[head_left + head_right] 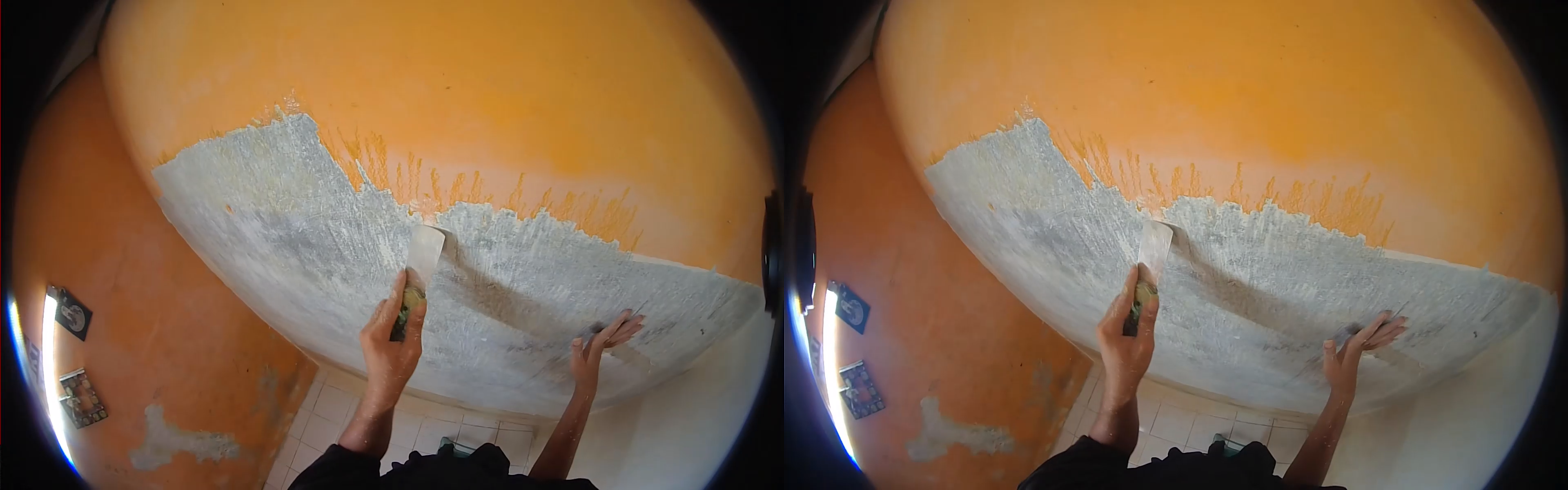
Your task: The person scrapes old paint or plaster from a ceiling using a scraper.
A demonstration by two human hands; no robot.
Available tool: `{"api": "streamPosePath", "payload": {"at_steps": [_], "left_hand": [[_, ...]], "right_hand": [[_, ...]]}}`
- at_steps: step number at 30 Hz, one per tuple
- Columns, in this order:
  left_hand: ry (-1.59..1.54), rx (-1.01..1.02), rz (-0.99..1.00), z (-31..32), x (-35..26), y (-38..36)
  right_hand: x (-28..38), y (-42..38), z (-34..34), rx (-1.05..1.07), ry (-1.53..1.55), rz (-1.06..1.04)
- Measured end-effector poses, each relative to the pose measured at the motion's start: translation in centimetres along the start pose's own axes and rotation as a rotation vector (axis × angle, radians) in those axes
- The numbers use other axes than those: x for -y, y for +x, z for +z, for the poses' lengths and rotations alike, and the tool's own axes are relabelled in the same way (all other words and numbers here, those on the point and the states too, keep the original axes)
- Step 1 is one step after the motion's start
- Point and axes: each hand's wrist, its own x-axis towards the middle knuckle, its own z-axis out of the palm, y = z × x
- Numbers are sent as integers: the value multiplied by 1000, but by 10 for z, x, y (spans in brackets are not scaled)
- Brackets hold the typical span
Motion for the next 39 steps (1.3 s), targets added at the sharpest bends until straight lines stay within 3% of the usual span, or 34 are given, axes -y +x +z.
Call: {"api": "streamPosePath", "payload": {"at_steps": [1, 4, 8, 17, 27, 33, 39], "left_hand": [[-44, -76, -29, 7, 2, -4], [33, -55, -172, 8, -10, -10], [21, -142, -145, 17, -17, -13], [74, -200, -331, 21, -36, -2], [14, -164, -391, 17, -38, -1], [-1, -322, -296, 26, -37, 17], [13, -209, -333, 24, -32, -2]], "right_hand": [[0, 0, 0, -1, 8, 9], [-3, 0, -2, 8, -63, 0], [-6, -3, -2, 34, -78, -4], [-9, -6, -3, 133, -70, 17], [-18, -23, -3, 377, -123, 54], [-24, -23, -6, 421, -129, 54], [-29, -23, -5, 432, -131, 45]]}}
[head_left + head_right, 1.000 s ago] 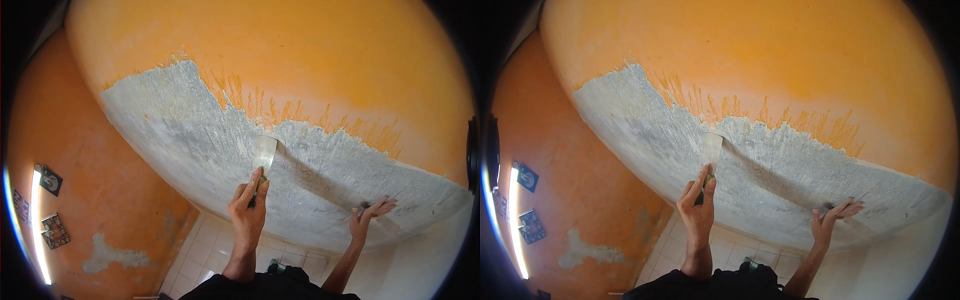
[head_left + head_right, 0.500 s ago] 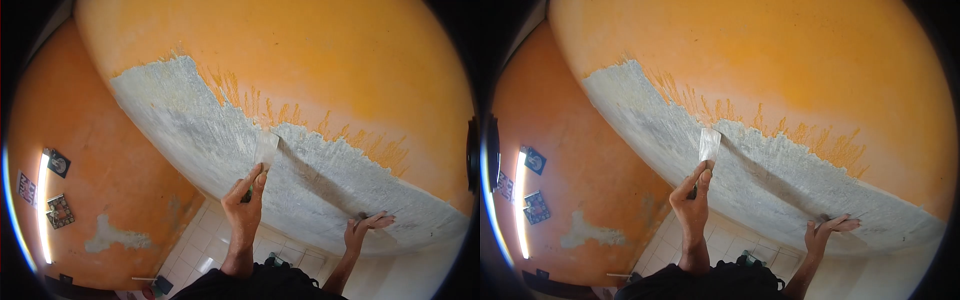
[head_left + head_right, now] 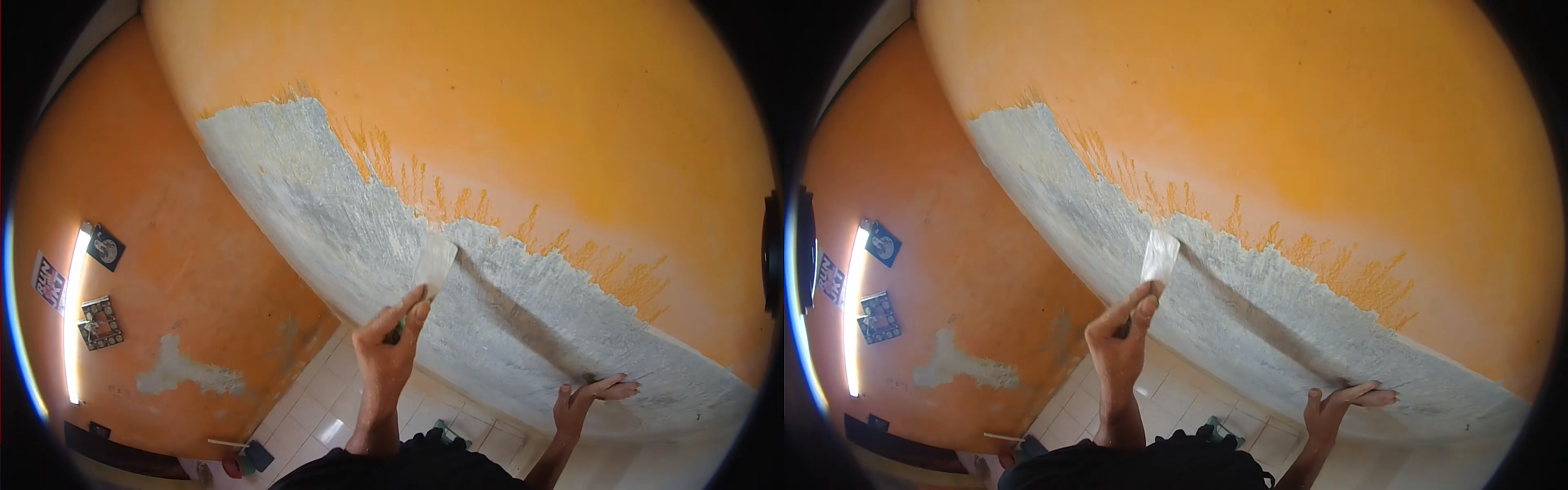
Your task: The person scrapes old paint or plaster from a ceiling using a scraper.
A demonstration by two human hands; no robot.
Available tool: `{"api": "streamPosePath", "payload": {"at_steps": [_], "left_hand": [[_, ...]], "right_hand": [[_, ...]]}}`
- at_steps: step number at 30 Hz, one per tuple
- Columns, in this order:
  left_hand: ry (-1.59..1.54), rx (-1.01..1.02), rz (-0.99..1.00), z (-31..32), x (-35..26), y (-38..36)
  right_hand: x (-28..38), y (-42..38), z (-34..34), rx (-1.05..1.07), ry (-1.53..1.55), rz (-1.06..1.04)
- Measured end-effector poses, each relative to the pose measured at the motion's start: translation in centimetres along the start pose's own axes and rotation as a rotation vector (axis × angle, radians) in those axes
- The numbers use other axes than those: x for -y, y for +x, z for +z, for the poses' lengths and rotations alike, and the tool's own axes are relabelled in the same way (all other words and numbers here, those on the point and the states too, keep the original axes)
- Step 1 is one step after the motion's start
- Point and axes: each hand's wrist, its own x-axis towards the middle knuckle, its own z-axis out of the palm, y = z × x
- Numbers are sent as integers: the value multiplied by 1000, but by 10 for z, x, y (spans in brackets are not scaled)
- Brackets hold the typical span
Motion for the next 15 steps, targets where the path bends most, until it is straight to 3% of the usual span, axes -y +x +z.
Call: {"api": "streamPosePath", "payload": {"at_steps": [15], "left_hand": [[-104, -12, -120, -5, -7, 9]], "right_hand": [[-5, 1, -4, -1, -41, -15]]}}
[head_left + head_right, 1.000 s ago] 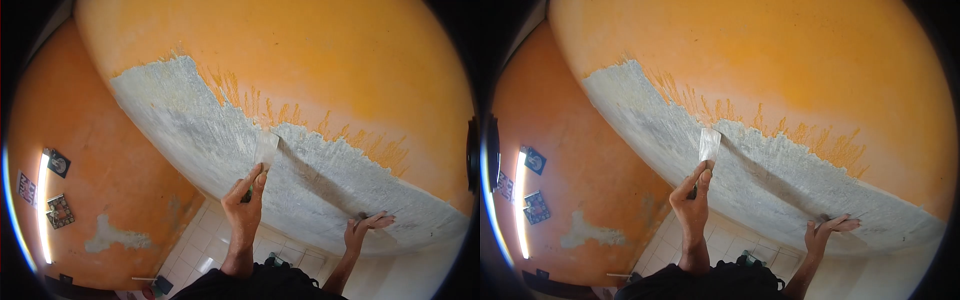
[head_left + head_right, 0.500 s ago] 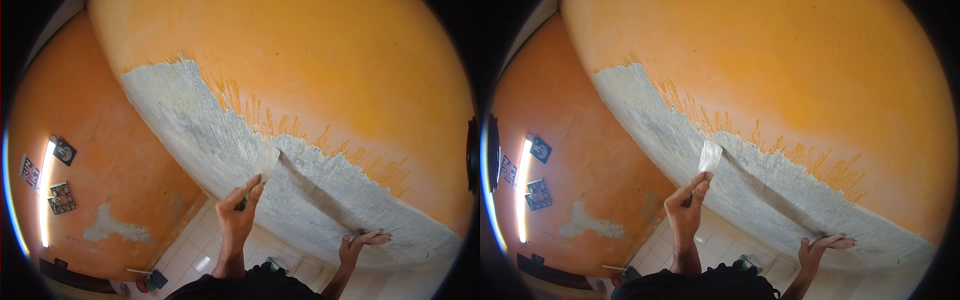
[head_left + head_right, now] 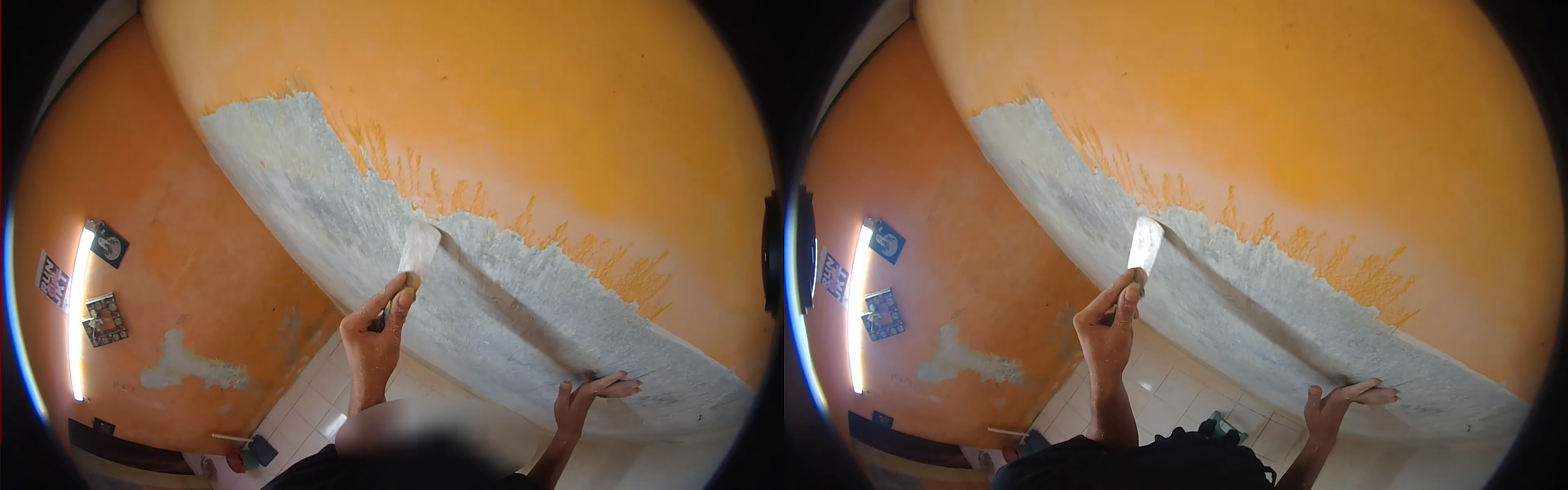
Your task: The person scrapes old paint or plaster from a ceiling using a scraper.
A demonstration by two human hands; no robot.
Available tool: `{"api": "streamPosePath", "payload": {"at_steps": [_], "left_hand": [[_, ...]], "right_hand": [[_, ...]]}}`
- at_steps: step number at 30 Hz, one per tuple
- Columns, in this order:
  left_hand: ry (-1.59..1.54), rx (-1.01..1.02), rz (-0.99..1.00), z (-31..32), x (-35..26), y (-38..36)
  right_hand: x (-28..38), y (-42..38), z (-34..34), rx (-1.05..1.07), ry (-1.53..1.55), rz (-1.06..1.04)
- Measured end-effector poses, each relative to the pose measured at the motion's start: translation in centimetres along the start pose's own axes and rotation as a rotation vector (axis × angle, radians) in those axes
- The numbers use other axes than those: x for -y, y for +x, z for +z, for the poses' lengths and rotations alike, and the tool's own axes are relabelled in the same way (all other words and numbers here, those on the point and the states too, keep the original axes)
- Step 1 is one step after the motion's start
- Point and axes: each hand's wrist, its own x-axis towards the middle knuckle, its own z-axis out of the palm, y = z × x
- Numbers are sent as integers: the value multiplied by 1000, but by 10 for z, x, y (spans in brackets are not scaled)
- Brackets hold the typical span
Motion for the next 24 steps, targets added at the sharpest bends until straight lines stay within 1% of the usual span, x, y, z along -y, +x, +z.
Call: {"api": "streamPosePath", "payload": {"at_steps": [2, 3, 6, 7, 9, 10, 13, 16, 19, 22, 23, 24], "left_hand": [[21, -31, 41, 6, -13, 8], [98, -34, 5, 3, -22, 8], [99, 42, -18, -13, -8, 2], [84, 27, -15, -12, 2, 1], [105, 15, -10, -6, -8, 7], [114, 5, -10, -6, -12, 9], [77, 29, 117, -10, 5, 8], [142, 31, 100, -14, 9, 3], [152, 19, 79, -13, -17, 12], [148, 47, 196, -11, -2, 5], [170, 37, 138, -11, -4, 3], [150, 40, 140, -7, -9, 9]], "right_hand": [[0, -3, -3, 31, -19, 1], [1, -2, -5, 43, -31, 6], [6, 0, -9, 70, -100, 6], [8, 1, -10, 84, -122, 10], [9, 1, -9, 104, -119, 19], [5, -1, -6, 112, -38, 13], [7, -4, -10, 142, -74, 26], [-10, -1, -4, 191, 8, 44], [-22, -8, 8, 279, 130, 70], [-16, -9, 14, 137, 254, 74], [-14, -8, 16, 90, 286, 72], [-14, -6, 19, 56, 306, 71]]}}
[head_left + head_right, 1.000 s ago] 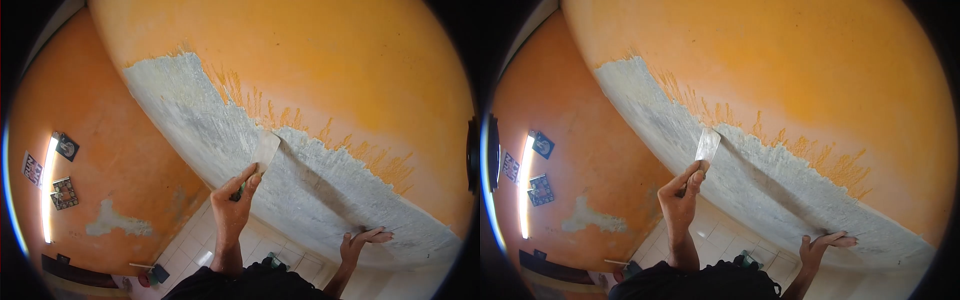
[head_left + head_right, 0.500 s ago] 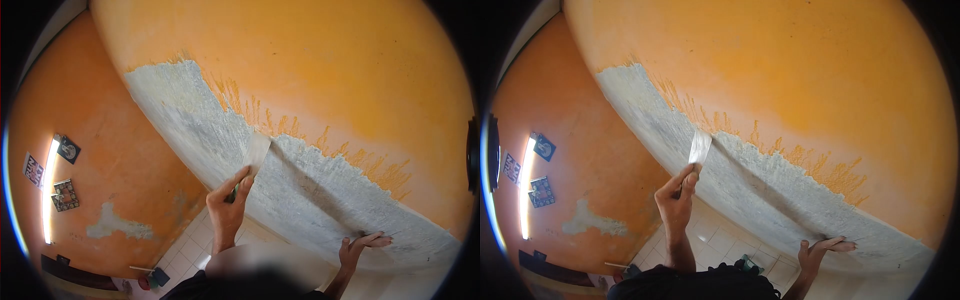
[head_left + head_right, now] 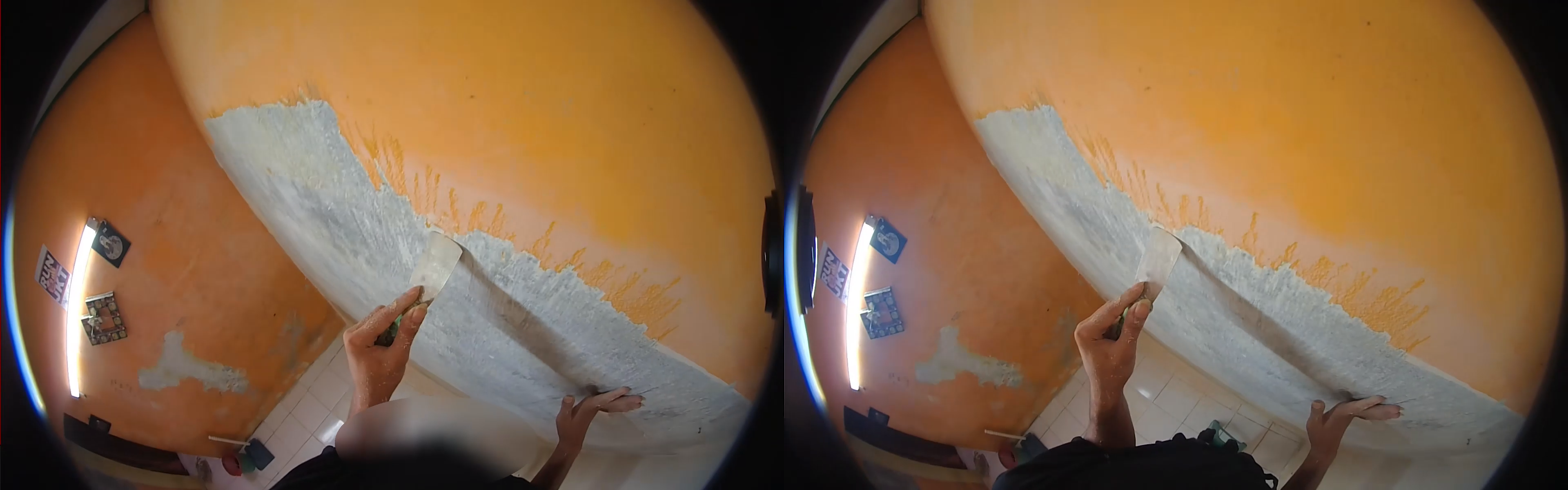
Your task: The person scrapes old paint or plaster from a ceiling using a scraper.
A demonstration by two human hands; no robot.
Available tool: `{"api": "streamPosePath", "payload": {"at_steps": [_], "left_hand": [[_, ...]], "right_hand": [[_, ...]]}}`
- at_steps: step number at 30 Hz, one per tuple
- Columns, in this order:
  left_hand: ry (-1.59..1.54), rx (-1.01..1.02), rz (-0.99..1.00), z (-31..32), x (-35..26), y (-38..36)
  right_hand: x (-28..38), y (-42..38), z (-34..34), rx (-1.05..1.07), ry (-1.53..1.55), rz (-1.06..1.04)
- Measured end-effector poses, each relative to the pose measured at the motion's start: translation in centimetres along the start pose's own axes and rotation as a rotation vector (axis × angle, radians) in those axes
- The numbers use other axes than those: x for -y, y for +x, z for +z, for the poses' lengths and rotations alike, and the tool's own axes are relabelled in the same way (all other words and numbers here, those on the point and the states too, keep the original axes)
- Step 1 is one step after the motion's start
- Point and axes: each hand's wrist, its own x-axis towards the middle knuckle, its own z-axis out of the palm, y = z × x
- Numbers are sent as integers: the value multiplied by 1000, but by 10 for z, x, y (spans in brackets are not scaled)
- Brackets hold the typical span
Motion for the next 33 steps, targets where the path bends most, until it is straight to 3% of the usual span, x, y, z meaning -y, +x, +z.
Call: {"api": "streamPosePath", "payload": {"at_steps": [7, 10, 13, 16, 18, 22, 27, 31, 33], "left_hand": [[25, 14, 22, -1, -10, -1], [12, 18, 8, -4, -10, -4], [-16, 36, -44, -5, -3, -13], [10, 38, -8, 8, -29, -2], [-36, 37, 16, 11, -46, 10], [-127, 6, -30, 10, 4, -15], [-48, 8, -58, -2, -27, -7], [-69, 12, -35, 5, -13, -18], [-56, 33, -65, -2, -28, -8]], "right_hand": [[2, -3, 8, -84, 140, -19], [-14, -6, 8, -53, 5, -19], [7, 1, 1, -24, 144, -2], [-6, -2, 9, -128, -22, -51], [4, -4, 1, -74, 53, -16], [10, 1, 0, -77, 101, -23], [15, 4, -2, -106, 77, -54], [29, 7, -5, -128, 48, -67], [21, 6, -4, -36, 109, -13]]}}
